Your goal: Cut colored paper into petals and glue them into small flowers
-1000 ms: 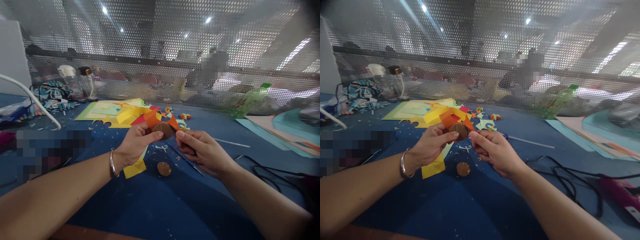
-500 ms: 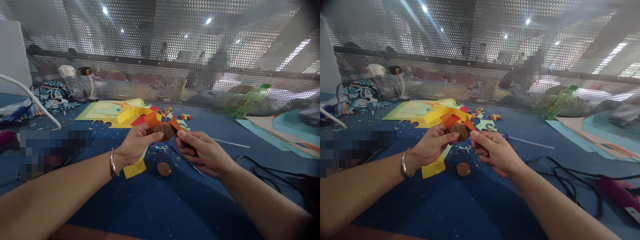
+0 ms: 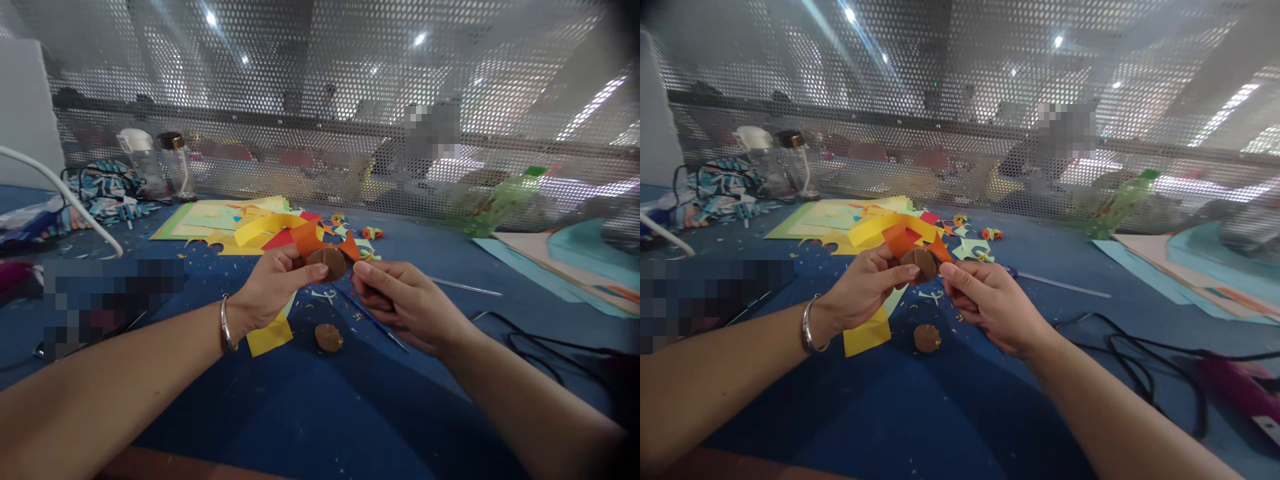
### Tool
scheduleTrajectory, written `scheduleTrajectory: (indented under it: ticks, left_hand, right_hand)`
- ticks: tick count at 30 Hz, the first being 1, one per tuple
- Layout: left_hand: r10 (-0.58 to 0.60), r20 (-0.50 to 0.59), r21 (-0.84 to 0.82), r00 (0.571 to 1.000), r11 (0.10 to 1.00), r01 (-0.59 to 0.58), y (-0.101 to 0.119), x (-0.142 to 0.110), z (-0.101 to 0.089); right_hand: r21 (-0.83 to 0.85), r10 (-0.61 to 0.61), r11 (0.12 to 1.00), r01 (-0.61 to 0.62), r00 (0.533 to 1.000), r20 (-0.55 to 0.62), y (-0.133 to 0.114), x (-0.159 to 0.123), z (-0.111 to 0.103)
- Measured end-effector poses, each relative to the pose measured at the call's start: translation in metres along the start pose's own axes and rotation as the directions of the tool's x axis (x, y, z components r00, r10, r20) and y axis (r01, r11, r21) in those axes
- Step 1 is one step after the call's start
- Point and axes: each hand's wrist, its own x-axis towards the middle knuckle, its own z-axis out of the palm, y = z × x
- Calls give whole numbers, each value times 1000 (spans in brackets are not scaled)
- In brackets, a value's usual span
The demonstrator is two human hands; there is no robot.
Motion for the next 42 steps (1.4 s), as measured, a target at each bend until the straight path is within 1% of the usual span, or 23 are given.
scheduleTrajectory:
  ticks: [7,10,14,21,27,29,32,34,36,38,39,40,42]
  left_hand:
    - [-22,42,2,999,1000,22,-3,2,-6]
    - [-45,19,28,999,999,44,-3,2,-6]
    - [-46,-3,54,999,997,46,-2,1,-5]
    - [-55,-22,79,998,995,57,-1,2,-5]
    - [-44,50,115,998,993,38,-1,2,-5]
    - [-62,45,137,997,989,55,-1,2,-4]
    - [-83,31,166,996,983,76,0,1,-2]
    - [-89,51,174,995,982,79,1,1,-1]
    - [-94,95,158,991,984,78,1,0,0]
    - [-106,131,117,986,989,91,1,-1,1]
    - [-114,131,85,985,991,103,0,-1,1]
    - [-123,112,44,986,992,118,-1,-1,2]
    - [-147,30,-50,989,988,149,-2,-2,5]
  right_hand:
    - [-58,-13,998,12,1000,-11,5,2,-4]
    - [-78,-20,997,19,1000,-9,6,3,-5]
    - [-100,-22,995,21,1000,-15,7,3,-5]
    - [-80,-19,997,18,1000,-6,8,4,-5]
    - [-102,-31,994,29,999,-17,7,4,-4]
    - [-150,-69,987,61,996,-50,8,4,-4]
    - [-288,-174,948,133,977,-123,11,4,-4]
    - [-393,-250,903,176,957,-146,12,5,-4]
    - [-466,-310,858,215,941,-136,13,6,-3]
    - [-484,-342,838,252,934,-107,14,7,-2]
    - [-474,-351,839,267,931,-98,14,7,-2]
    - [-456,-359,845,279,928,-96,15,7,-1]
    - [-415,-374,860,297,920,-119,15,7,1]
